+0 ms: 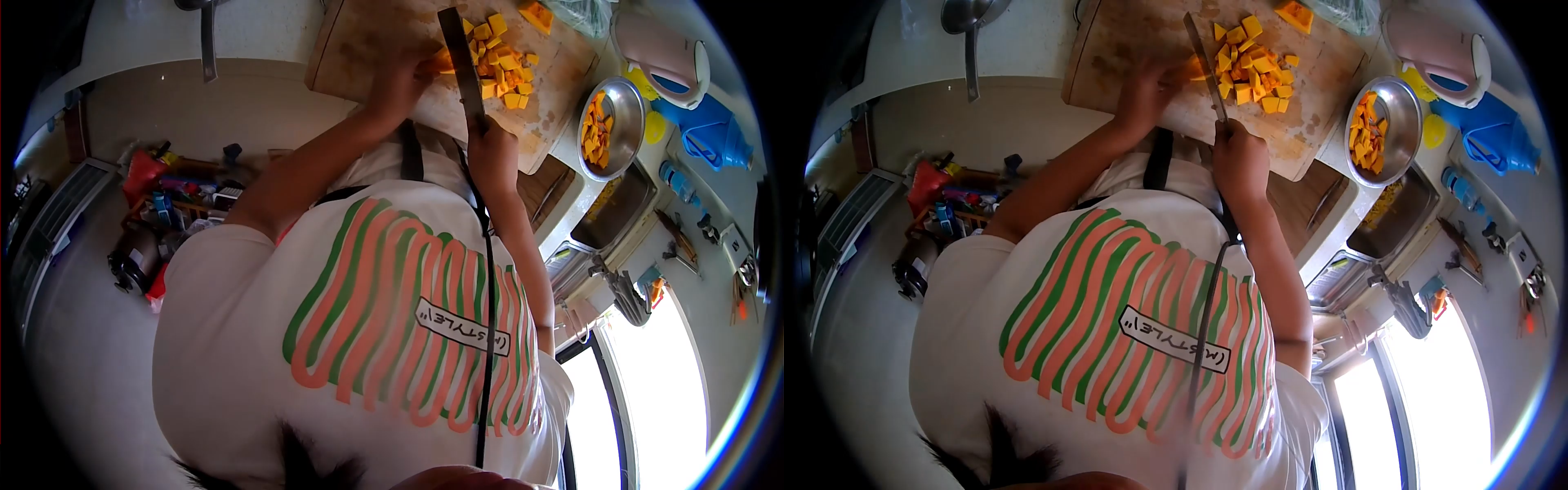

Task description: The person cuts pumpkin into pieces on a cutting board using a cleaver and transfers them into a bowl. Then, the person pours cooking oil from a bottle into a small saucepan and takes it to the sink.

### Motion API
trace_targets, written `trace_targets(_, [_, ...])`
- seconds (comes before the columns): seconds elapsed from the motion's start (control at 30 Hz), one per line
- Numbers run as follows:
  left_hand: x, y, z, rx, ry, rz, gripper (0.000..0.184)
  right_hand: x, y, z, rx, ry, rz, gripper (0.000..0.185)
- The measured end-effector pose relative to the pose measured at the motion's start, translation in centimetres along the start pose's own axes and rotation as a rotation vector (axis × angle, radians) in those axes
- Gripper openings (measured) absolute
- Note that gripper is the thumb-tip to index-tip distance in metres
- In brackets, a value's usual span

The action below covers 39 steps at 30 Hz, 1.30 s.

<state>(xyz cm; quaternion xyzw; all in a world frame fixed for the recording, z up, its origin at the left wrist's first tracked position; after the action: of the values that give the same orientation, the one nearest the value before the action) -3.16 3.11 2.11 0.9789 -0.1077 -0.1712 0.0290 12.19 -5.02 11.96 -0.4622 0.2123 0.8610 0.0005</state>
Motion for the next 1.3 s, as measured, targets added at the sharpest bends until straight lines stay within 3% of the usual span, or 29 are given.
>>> trace_targets(0.13, [-0.3,-0.2,-0.2,0.007,-0.134,0.071,0.023,0.6,0.2,-0.8,0.005,0.064,0.017,0.025])
trace_targets(0.33, [-0.2,-0.6,0.1,0.258,-0.176,-0.022,0.017,0.5,0.2,-0.1,0.035,0.19,0.073,0.026])
trace_targets(0.77, [-0.9,-0.7,1.7,0.327,-0.216,0.057,0.015,2.4,-4.5,-0.1,0.041,0.182,0.221,0.035])
trace_targets(0.93, [-1.3,-0.7,1.8,0.347,-0.285,0.057,0.015,2.1,-6.4,-0.4,-0.062,0.167,0.174,0.044])
trace_targets(1.03, [-1.6,-0.4,1.0,0.393,-0.231,0.0,0.017,0.6,-4.5,-0.4,-0.027,0.006,-0.03,0.044])
trace_targets(1.07, [-1.5,-0.3,1.0,0.388,-0.222,0.002,0.017,-0.4,-3.6,0.3,-0.046,0.095,0.01,0.031])
trace_targets(1.3, [-1.0,-0.6,1.9,0.422,-0.176,-0.017,0.016,0.0,-0.9,0.4,0.016,0.106,0.084,0.035])
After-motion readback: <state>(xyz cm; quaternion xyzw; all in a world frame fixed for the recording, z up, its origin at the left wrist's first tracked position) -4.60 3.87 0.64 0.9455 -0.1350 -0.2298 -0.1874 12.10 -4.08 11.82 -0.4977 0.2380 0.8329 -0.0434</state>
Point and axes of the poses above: each hand's wrist, its own y-axis away from the middle knuckle, its own x-axis out of the palm, z = x × y, the point moved 3 cm from there along -y, towards the middle knuckle, and after that the axes turned 7 degrees about -x, right-handed, at the moved point
